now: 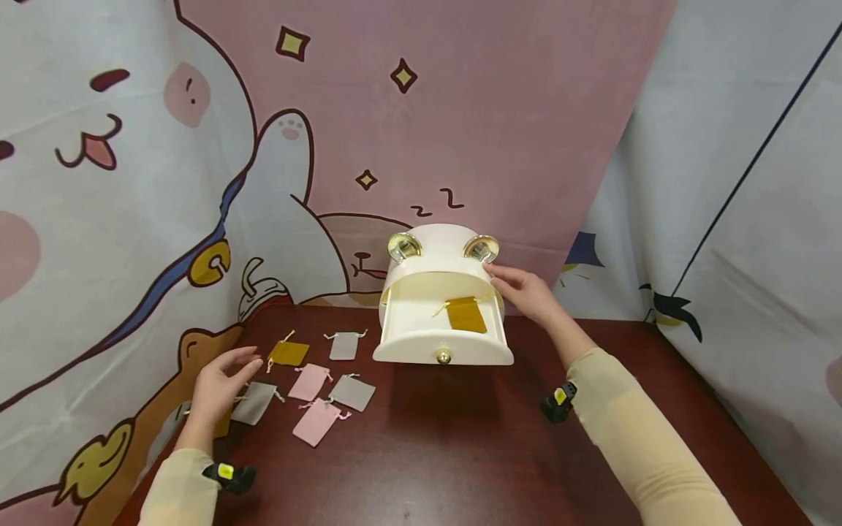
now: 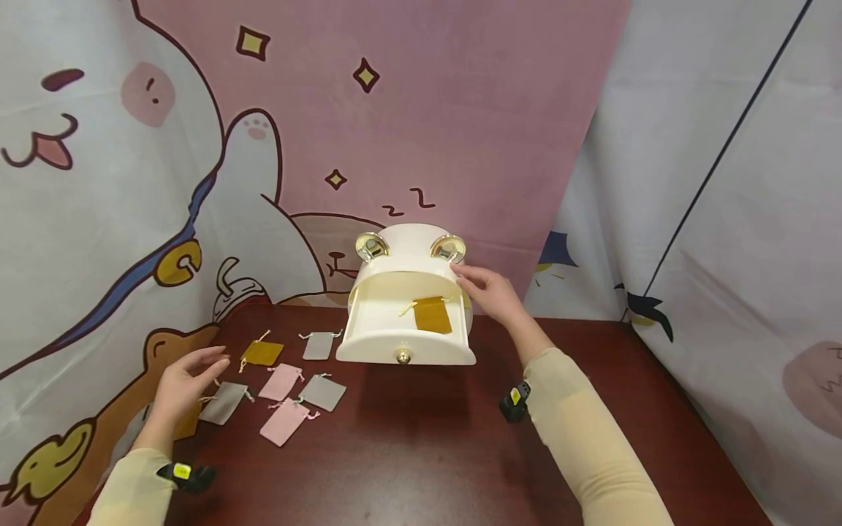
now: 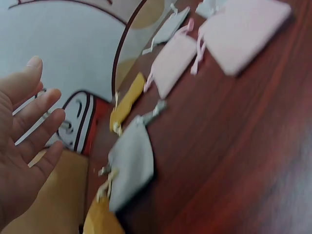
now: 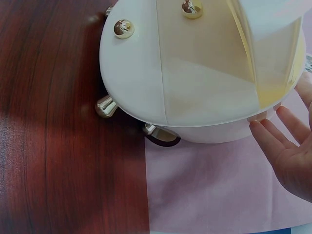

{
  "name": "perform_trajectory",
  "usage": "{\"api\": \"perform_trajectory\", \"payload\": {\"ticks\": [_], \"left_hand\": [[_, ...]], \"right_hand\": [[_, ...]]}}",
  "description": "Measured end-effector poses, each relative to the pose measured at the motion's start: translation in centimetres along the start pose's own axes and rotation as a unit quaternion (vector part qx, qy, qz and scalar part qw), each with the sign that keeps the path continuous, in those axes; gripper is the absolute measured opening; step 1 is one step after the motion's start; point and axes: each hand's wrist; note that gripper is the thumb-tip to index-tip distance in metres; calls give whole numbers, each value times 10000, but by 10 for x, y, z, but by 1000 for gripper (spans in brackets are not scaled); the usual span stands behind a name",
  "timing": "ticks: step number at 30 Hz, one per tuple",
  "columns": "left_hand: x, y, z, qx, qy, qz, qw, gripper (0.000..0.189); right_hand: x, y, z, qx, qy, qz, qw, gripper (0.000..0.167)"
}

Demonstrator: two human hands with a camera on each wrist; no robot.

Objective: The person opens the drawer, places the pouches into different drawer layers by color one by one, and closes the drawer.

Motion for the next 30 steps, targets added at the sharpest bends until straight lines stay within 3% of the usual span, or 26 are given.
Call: {"api": "perform_trajectory", "payload": {"ticks": [6, 12, 25, 30], "left_hand": [[19, 15, -9, -22, 77, 54, 10000, 51], [34, 25, -17, 103, 406, 150, 9990, 61], [57, 27, -25, 226, 813, 341, 9959, 69], [65, 28, -27, 308, 814, 503, 9949, 71]], "right_hand": [[0, -1, 0, -14, -7, 36, 10000, 49], [1, -1, 0, 16, -32, 64, 10000, 49], [1, 0, -1, 1, -10, 59, 10000, 48], [1, -1, -1, -19, 13, 97, 10000, 47]]}}
Point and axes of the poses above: each hand's wrist, its own z-axis towards the middle knuckle, its own y-axis out of the back of the hand, x = y × z, and after that the axes turned 3 degrees about -x, right-handed
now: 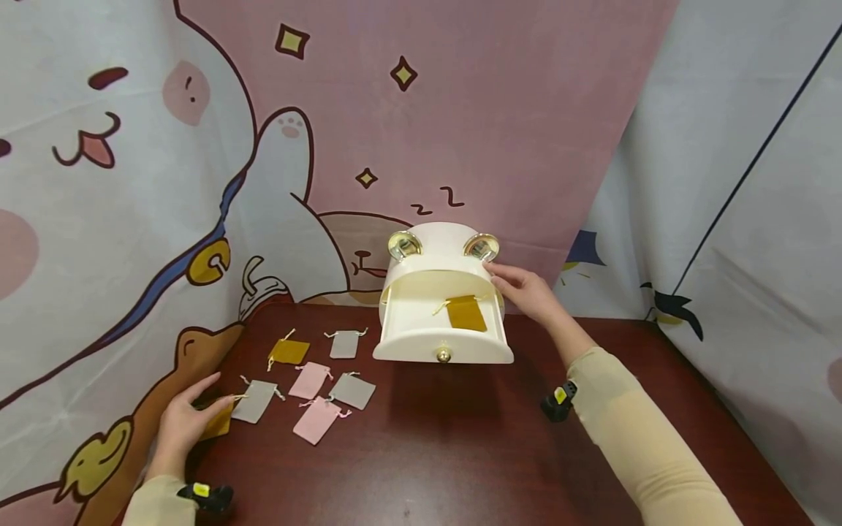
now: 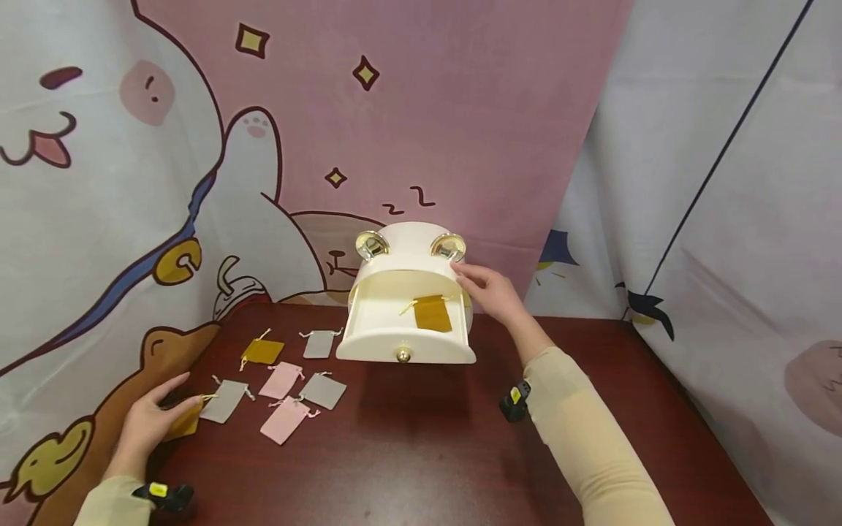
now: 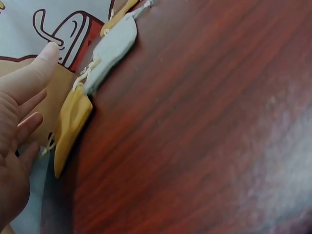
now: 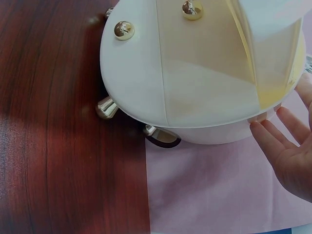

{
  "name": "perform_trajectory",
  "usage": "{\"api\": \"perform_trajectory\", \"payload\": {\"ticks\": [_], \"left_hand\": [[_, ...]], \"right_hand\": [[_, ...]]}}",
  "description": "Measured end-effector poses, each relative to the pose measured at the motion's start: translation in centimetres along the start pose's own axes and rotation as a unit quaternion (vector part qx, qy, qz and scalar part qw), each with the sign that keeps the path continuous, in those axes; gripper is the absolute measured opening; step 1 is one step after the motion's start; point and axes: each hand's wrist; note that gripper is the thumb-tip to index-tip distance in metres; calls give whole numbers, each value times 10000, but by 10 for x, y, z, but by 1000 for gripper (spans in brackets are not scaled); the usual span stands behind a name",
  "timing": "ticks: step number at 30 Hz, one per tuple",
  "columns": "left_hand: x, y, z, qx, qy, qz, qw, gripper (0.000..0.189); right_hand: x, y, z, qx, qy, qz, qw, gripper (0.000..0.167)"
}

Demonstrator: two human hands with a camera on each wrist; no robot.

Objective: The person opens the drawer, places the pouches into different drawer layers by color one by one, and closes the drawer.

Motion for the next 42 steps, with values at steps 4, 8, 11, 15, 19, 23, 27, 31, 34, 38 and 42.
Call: {"api": "perform_trajectory", "payload": {"ticks": [4, 8, 11, 15, 19, 23, 27, 31, 34, 38, 42], "left_hand": [[6, 0, 0, 93, -117, 169, 9997, 72], [10, 0, 0, 169, -181, 376, 9990, 72], [13, -1, -1, 38, -355, 586, 9976, 68], [18, -3, -1, -201, -756, 863, 9932, 61], [22, -6, -1, -278, -1014, 977, 9897, 53], [22, -8, -1, -221, -1049, 944, 9897, 48], [21, -8, -2, -200, -1042, 940, 9899, 46], [23, -9, -3, -298, -1104, 937, 9890, 44], [24, -10, -4, -382, -1130, 904, 9887, 41], [26, -12, -4, -469, -996, 843, 9903, 38], [25, -13, -5, -627, -938, 740, 9909, 35]], "right_hand": [[0, 0, 0, -14, 16, -19, 10000, 48], [-1, -1, 1, -41, 8, 18, 10000, 48], [-1, -1, 1, -27, -3, 35, 10000, 48], [-1, -1, 1, 7, -54, 20, 10000, 48], [-1, -1, 1, 22, -66, 2, 10000, 48], [-1, 0, 1, -1, -40, -14, 10000, 48], [-2, -1, 1, -8, 3, -51, 10000, 48], [-1, -1, 1, 17, -27, -31, 10000, 48], [-1, -1, 1, 36, -57, 10, 10000, 48], [-1, -1, 1, 30, -41, 23, 10000, 48], [-2, -1, 1, 14, -16, 5, 10000, 49]]}}
Point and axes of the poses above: each hand's wrist, its own z-axis towards the middle knuckle, its own y-axis out of the back of the hand, x = y × z, and after that the axes turned 3 degrees about -x, right-handed
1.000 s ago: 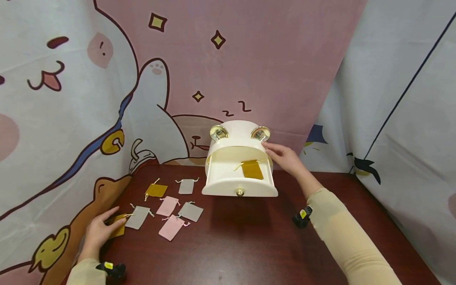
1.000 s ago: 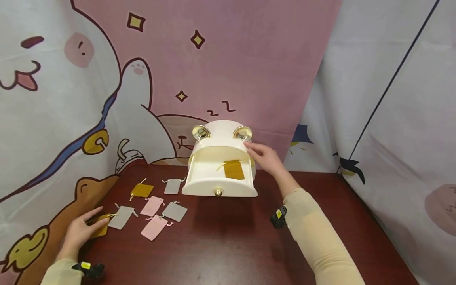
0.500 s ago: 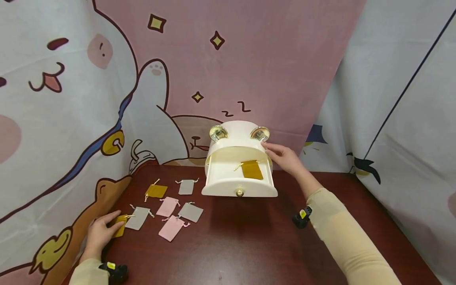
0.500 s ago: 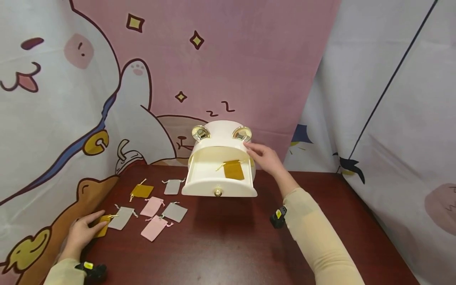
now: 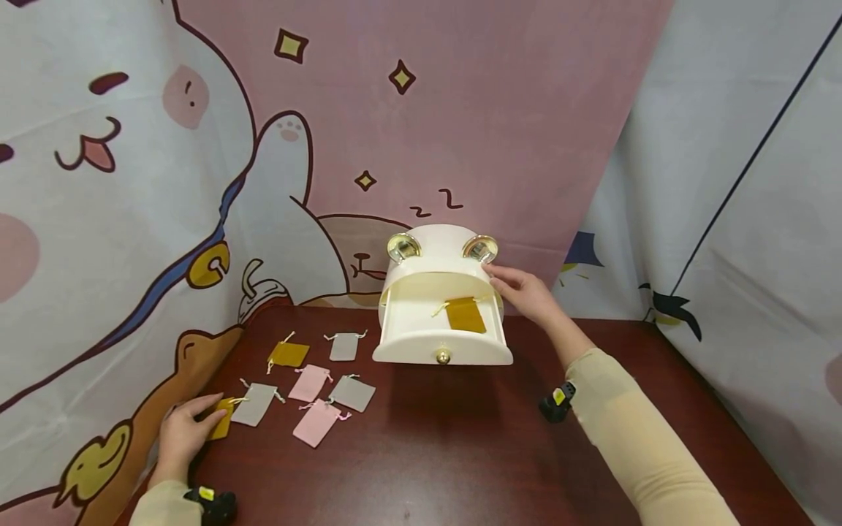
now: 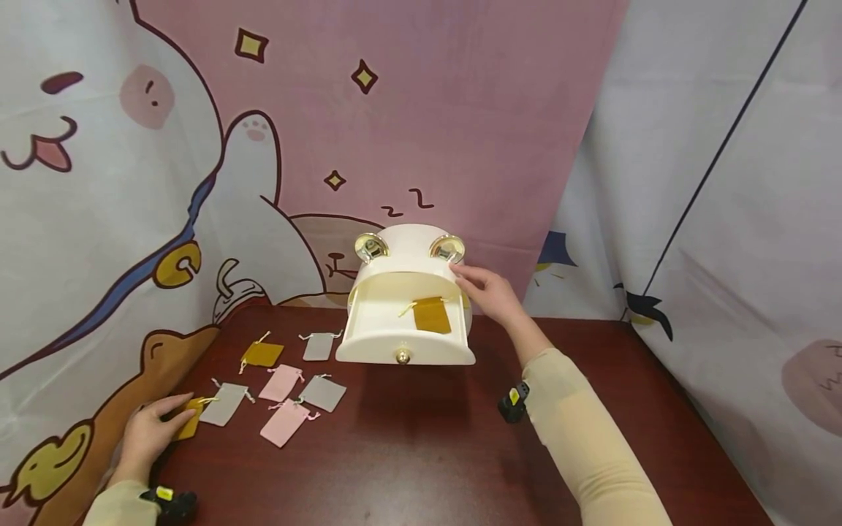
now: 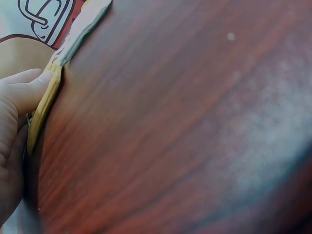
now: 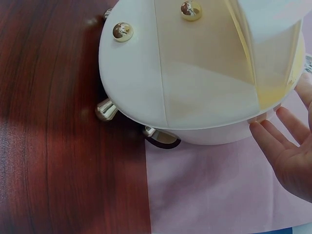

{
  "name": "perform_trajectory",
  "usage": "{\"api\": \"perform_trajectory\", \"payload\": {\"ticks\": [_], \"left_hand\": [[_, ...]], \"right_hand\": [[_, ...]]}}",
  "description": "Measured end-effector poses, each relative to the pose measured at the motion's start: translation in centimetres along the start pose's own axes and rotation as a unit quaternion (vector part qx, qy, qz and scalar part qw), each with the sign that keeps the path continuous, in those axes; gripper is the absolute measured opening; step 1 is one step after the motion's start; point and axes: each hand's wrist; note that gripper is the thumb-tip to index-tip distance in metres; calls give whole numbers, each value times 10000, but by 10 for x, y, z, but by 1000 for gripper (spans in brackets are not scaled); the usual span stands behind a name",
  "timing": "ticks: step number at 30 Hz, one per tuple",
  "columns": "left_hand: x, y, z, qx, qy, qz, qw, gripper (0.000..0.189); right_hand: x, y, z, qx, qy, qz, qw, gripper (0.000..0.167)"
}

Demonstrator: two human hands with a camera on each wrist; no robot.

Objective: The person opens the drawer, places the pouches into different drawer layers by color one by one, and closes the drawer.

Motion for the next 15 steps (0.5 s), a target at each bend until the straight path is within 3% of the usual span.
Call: {"api": "perform_trajectory", "payload": {"ticks": [4, 15], "left_hand": [[-2, 0, -1, -163, 30, -58, 9998, 33], [-1, -2, 2, -222, 377, -147, 9989, 21]], "right_hand": [[0, 0, -1, -17, 33, 7, 10000, 49], [-3, -1, 1, -38, 114, 60, 9999, 48]]}}
Point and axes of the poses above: each hand's wrist, its own z-axis towards the middle knuckle, its own y-axis out of the back of the hand, x = y × z, and after that the axes turned 3 degrees about -x, right-handed
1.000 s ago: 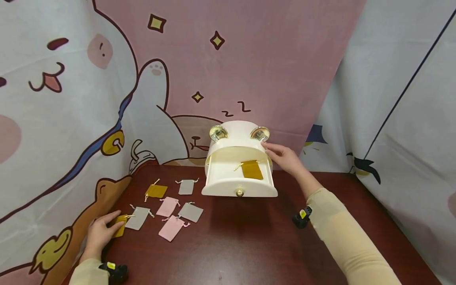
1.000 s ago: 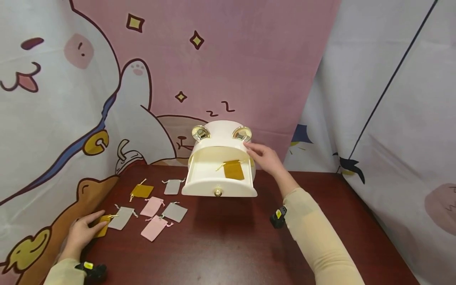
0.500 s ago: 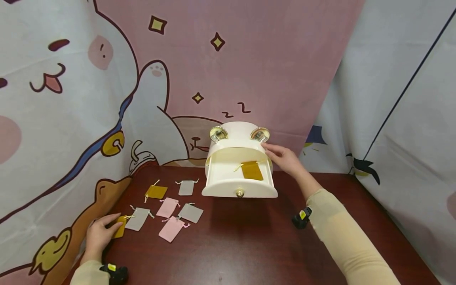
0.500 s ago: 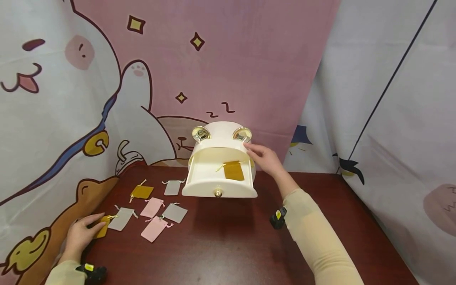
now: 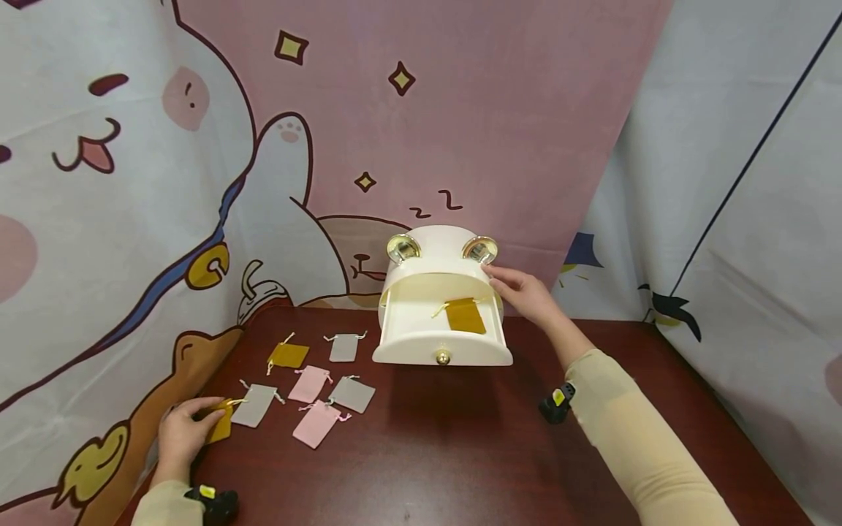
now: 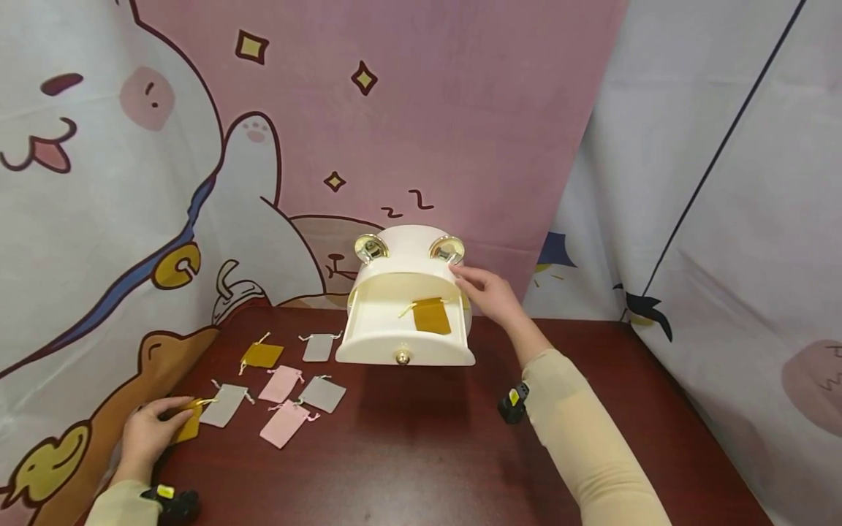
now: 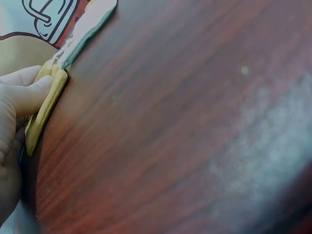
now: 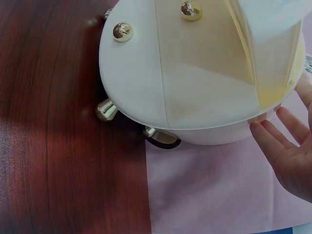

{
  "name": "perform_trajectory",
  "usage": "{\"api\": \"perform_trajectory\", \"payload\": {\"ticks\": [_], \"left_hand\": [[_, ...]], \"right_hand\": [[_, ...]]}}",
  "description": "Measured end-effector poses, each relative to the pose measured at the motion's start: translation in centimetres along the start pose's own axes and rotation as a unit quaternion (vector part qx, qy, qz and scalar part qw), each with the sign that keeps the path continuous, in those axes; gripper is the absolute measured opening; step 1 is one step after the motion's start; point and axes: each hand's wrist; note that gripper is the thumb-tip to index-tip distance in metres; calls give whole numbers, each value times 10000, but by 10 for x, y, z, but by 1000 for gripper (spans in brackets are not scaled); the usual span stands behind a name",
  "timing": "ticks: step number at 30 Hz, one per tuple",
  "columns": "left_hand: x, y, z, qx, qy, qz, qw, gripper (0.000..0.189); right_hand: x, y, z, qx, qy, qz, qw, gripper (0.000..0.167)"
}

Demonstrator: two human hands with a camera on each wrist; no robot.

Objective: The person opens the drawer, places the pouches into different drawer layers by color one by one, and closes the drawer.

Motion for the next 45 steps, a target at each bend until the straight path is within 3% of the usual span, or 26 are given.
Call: {"api": "perform_trajectory", "payload": {"ticks": [6, 13, 16, 27, 34, 40, 45], "left_hand": [[0, 1, 2, 23, 320, 128, 9994, 11], [-6, 5, 3, 144, 1044, -65, 9944, 22], [-9, 6, 4, 134, 1159, -145, 9931, 23], [-29, 14, 14, -265, 860, -357, 9953, 20], [-50, 26, 23, -510, 359, -434, 9971, 18], [-71, 33, 30, -563, 248, -448, 9971, 18], [-89, 28, 34, -489, 191, -535, 9972, 17]], "right_hand": [[1, 1, 0, -18, -21, -6, 10000, 48], [2, 1, -1, -38, -20, -26, 10000, 48], [2, 0, -1, -45, -13, -17, 10000, 47], [3, 0, -2, 4, -50, 18, 10000, 48], [4, 1, -1, 12, -32, 27, 10000, 47], [3, 2, -1, 2, -40, 37, 10000, 47], [3, 1, -2, 12, -75, 43, 10000, 47]]}}
Point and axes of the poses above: each hand's wrist, its own z-axis towards the middle knuckle, its own y-axis out of the back of the hand, x = y × z, and after that the axes turned 3 degrees about -x, right-handed
